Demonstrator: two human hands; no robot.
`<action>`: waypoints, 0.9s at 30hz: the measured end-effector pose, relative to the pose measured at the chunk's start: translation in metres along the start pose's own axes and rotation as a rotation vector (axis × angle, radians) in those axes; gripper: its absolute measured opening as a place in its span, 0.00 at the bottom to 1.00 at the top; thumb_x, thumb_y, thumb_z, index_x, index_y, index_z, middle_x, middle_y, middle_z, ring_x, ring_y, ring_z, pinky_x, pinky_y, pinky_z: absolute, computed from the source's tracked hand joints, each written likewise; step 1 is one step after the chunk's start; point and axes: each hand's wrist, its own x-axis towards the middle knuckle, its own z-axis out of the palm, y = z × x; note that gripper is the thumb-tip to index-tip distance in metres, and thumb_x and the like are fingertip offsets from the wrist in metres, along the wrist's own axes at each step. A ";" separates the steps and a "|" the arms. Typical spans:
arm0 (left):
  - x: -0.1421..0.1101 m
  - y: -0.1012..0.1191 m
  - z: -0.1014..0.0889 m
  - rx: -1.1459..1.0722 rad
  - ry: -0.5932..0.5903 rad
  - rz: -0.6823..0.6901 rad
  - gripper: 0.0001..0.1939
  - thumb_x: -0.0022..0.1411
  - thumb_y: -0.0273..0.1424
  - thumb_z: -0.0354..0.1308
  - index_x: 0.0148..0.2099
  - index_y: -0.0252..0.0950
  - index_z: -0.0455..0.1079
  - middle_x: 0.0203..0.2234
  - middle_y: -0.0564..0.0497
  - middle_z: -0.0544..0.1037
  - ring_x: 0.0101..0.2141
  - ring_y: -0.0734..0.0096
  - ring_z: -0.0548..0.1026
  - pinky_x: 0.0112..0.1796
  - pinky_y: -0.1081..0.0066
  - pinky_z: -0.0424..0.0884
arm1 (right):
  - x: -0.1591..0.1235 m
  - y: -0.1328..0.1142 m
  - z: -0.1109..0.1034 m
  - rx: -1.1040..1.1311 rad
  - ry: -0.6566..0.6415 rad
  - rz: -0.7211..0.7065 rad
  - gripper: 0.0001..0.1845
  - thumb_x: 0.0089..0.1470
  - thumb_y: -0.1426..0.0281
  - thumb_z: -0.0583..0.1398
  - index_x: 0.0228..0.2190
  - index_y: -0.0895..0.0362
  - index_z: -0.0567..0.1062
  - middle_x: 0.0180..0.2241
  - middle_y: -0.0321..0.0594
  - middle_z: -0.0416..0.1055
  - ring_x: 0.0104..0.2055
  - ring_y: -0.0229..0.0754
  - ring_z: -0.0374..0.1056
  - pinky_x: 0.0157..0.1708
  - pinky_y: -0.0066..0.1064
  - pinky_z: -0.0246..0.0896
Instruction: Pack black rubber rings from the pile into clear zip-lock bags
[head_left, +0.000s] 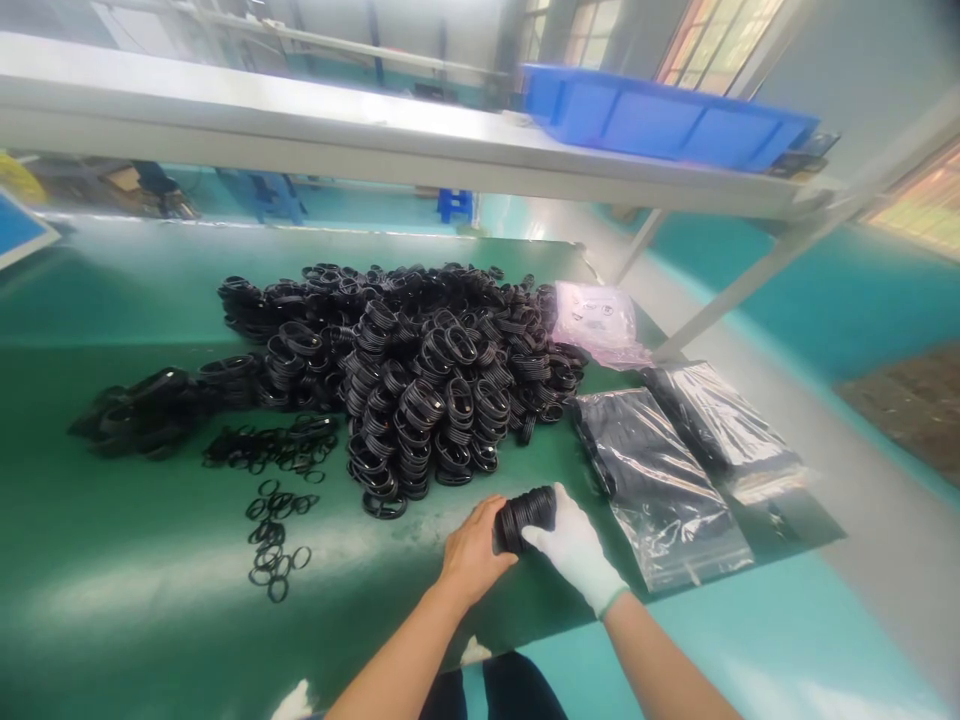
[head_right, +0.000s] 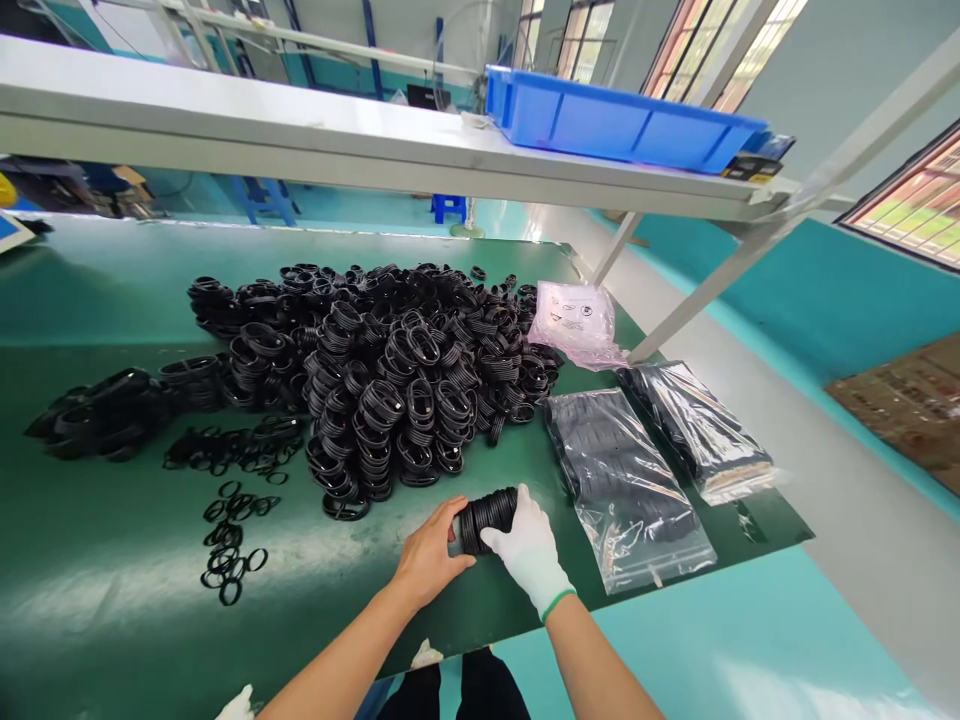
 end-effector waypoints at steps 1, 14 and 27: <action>0.000 0.000 0.000 -0.001 -0.004 0.000 0.37 0.42 0.29 0.60 0.57 0.45 0.55 0.58 0.55 0.57 0.54 0.61 0.59 0.52 0.65 0.56 | -0.002 -0.002 0.001 0.006 -0.014 0.006 0.47 0.40 0.59 0.58 0.57 0.66 0.47 0.51 0.53 0.60 0.53 0.52 0.57 0.48 0.37 0.52; 0.004 -0.004 0.005 0.040 -0.012 0.014 0.39 0.43 0.29 0.61 0.58 0.45 0.53 0.59 0.55 0.55 0.55 0.62 0.59 0.53 0.64 0.56 | -0.008 -0.016 0.022 -0.012 0.091 0.100 0.57 0.36 0.54 0.60 0.58 0.69 0.40 0.53 0.60 0.55 0.54 0.59 0.53 0.49 0.42 0.49; 0.009 -0.004 0.004 0.085 -0.032 -0.013 0.36 0.45 0.25 0.53 0.58 0.43 0.53 0.58 0.55 0.55 0.56 0.68 0.56 0.52 0.68 0.57 | -0.012 -0.029 0.036 -0.063 0.170 0.088 0.58 0.33 0.56 0.60 0.58 0.69 0.39 0.56 0.61 0.49 0.54 0.61 0.51 0.52 0.44 0.45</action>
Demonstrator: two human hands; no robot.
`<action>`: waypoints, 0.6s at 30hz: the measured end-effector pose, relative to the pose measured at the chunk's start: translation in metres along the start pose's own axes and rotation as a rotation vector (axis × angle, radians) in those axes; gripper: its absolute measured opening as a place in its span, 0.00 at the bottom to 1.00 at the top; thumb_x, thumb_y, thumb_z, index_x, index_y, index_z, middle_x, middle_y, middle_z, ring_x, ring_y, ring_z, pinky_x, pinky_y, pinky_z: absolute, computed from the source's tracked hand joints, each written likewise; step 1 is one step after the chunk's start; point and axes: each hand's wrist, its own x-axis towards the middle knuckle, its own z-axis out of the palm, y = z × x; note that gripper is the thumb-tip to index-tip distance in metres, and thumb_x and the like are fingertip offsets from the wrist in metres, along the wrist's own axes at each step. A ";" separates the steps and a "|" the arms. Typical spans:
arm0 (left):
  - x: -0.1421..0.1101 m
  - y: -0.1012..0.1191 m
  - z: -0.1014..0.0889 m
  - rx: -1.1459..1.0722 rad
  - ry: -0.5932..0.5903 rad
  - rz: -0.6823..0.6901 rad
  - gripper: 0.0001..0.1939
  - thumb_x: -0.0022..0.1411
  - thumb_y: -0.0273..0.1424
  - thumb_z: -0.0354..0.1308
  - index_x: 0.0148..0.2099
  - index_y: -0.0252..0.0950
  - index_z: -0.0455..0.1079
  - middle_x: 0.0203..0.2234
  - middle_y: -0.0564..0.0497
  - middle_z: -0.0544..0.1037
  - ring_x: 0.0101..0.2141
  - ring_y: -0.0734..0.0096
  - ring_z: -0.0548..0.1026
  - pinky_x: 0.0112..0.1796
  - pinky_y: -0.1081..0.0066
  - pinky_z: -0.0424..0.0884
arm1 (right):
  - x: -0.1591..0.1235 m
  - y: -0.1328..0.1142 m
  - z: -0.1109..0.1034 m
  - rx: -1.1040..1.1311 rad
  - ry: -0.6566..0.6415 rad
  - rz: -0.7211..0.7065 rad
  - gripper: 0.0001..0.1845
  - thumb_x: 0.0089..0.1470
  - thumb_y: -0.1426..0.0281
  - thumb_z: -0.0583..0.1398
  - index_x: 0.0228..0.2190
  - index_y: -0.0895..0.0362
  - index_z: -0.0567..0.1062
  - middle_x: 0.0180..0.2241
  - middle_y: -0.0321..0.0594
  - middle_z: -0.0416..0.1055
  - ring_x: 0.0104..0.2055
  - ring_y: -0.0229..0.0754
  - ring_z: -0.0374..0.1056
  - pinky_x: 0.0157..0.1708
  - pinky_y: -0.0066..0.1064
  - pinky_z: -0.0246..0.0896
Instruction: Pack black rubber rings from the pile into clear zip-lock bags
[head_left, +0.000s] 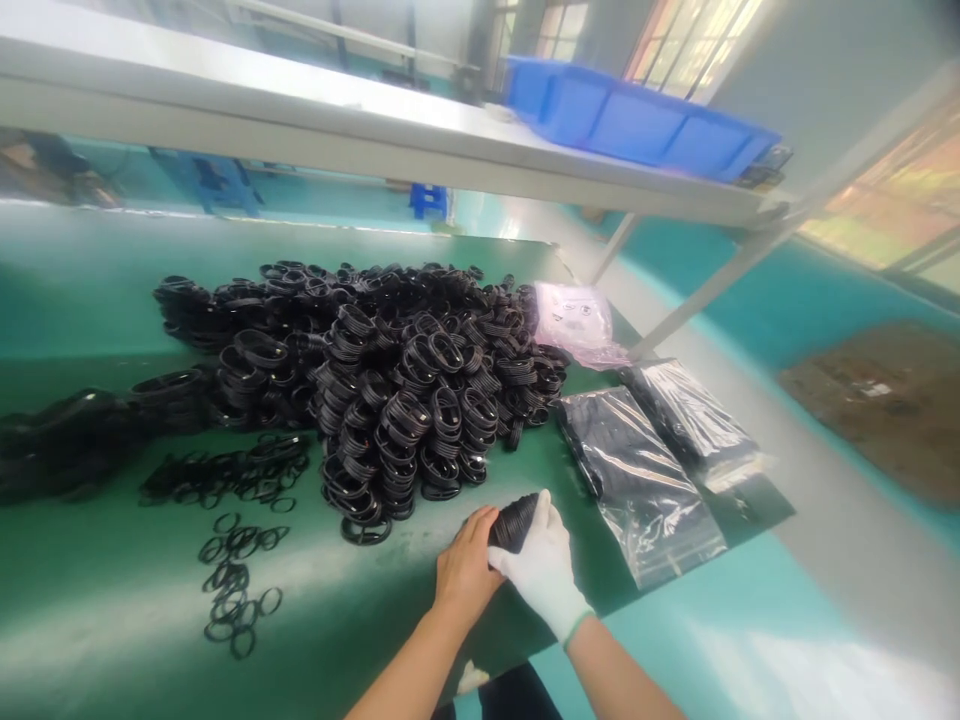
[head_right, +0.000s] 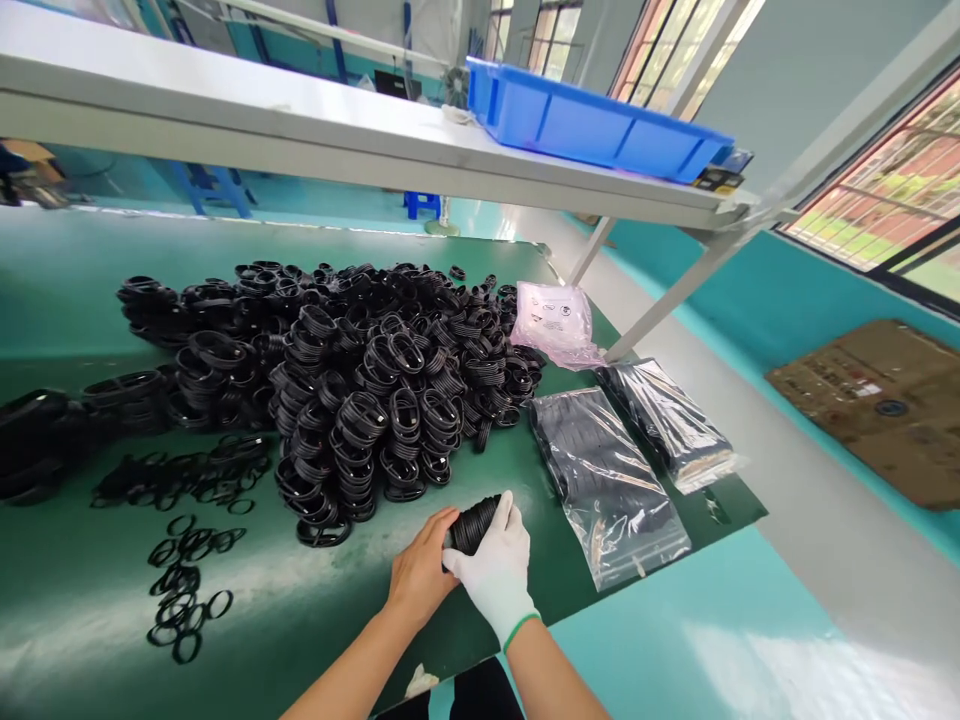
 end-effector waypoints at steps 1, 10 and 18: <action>0.001 -0.001 0.000 0.009 -0.002 0.004 0.36 0.44 0.24 0.52 0.58 0.42 0.53 0.58 0.56 0.55 0.56 0.69 0.56 0.52 0.69 0.57 | 0.001 -0.002 0.001 -0.013 0.027 -0.003 0.58 0.33 0.56 0.60 0.58 0.70 0.40 0.56 0.62 0.49 0.54 0.61 0.51 0.53 0.44 0.43; 0.009 -0.005 0.006 0.139 0.028 -0.001 0.35 0.47 0.23 0.48 0.59 0.45 0.50 0.59 0.57 0.55 0.55 0.70 0.58 0.46 0.69 0.64 | 0.008 -0.016 0.010 -0.078 0.116 0.093 0.60 0.26 0.60 0.62 0.58 0.69 0.43 0.53 0.61 0.53 0.53 0.61 0.51 0.53 0.47 0.38; 0.014 0.003 0.014 0.325 0.204 0.080 0.29 0.51 0.27 0.47 0.57 0.40 0.54 0.53 0.53 0.64 0.53 0.65 0.59 0.47 0.66 0.64 | 0.023 -0.014 -0.001 0.008 0.087 0.085 0.53 0.28 0.64 0.61 0.57 0.65 0.49 0.41 0.52 0.62 0.44 0.56 0.58 0.47 0.47 0.50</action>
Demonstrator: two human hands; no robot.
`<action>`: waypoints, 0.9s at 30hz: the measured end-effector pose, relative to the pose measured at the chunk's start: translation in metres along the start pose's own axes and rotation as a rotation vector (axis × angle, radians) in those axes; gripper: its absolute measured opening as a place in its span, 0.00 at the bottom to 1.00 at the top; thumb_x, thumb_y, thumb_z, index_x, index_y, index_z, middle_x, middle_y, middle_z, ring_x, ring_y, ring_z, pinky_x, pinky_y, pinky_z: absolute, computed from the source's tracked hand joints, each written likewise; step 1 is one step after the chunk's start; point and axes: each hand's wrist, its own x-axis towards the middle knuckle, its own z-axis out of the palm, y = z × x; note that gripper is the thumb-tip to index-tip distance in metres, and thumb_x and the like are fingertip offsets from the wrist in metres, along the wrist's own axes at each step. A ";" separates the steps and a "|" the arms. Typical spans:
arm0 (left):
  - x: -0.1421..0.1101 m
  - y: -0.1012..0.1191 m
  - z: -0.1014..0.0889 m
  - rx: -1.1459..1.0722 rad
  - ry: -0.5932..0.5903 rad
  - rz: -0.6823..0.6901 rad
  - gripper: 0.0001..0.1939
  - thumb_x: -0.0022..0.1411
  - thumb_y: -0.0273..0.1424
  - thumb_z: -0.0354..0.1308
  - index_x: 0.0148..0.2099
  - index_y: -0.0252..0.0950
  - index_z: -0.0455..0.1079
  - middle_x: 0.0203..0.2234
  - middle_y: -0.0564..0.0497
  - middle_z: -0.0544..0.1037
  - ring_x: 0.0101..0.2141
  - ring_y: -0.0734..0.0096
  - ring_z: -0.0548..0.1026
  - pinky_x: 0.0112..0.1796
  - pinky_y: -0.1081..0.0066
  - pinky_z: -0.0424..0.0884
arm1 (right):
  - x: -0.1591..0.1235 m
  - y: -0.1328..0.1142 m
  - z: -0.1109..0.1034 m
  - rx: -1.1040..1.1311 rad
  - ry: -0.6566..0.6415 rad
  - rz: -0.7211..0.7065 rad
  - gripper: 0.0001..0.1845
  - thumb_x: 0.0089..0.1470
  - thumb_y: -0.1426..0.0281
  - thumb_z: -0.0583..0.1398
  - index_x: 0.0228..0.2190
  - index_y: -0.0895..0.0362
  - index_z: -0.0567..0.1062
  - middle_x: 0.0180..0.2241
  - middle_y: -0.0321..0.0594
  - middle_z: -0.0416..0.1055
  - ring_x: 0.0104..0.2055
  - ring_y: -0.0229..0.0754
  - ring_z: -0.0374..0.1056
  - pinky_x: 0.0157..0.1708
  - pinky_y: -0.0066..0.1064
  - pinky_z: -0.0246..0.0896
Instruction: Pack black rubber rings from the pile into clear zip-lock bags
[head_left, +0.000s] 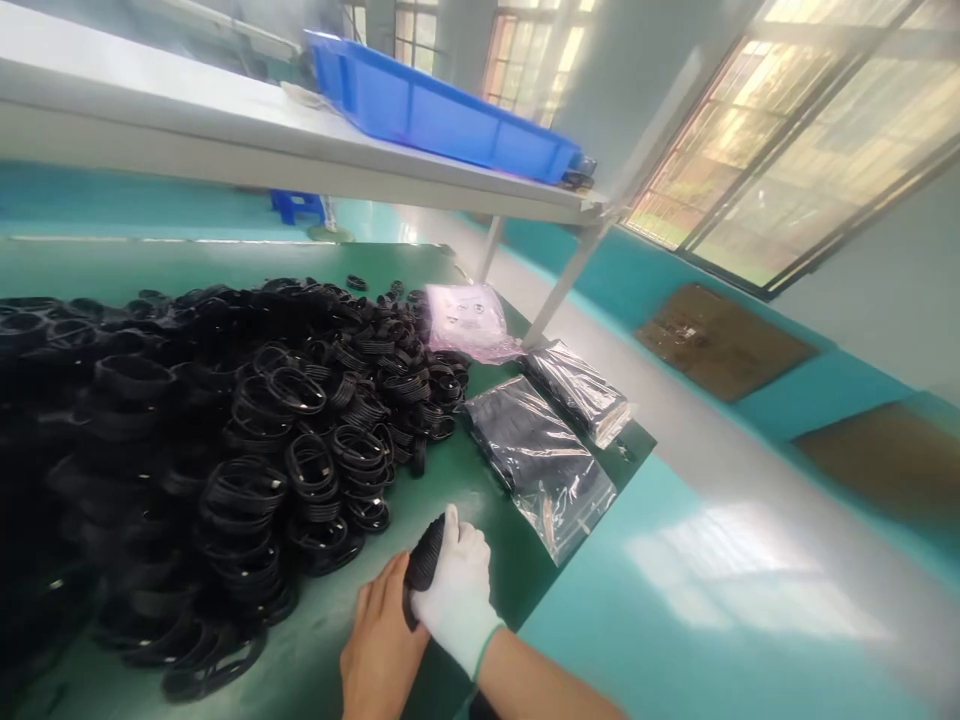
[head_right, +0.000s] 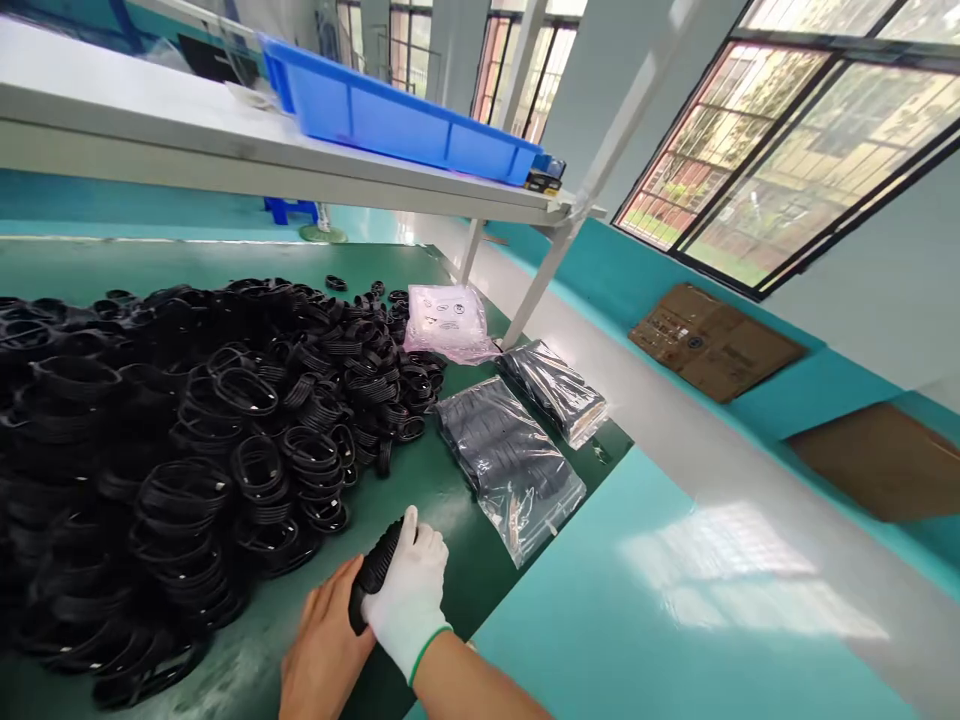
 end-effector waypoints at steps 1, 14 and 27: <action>0.000 0.005 -0.003 0.015 0.017 0.002 0.29 0.51 0.27 0.48 0.57 0.40 0.54 0.53 0.53 0.64 0.53 0.65 0.60 0.46 0.66 0.65 | 0.001 0.002 -0.006 0.046 -0.029 0.005 0.54 0.27 0.65 0.61 0.57 0.64 0.49 0.42 0.52 0.62 0.45 0.56 0.58 0.47 0.46 0.51; -0.008 0.176 0.042 -0.112 0.069 0.419 0.19 0.53 0.31 0.53 0.49 0.42 0.63 0.45 0.50 0.68 0.47 0.63 0.66 0.43 0.63 0.66 | -0.034 0.251 -0.107 0.630 -0.067 0.362 0.47 0.35 0.67 0.57 0.57 0.57 0.45 0.55 0.44 0.56 0.57 0.46 0.54 0.55 0.36 0.49; -0.002 0.211 0.106 0.336 0.434 0.155 0.07 0.58 0.31 0.50 0.30 0.40 0.67 0.26 0.55 0.71 0.25 0.74 0.68 0.28 0.73 0.61 | 0.036 0.286 -0.117 0.171 -0.361 -0.498 0.54 0.27 0.66 0.61 0.57 0.59 0.48 0.52 0.50 0.55 0.53 0.54 0.52 0.53 0.43 0.44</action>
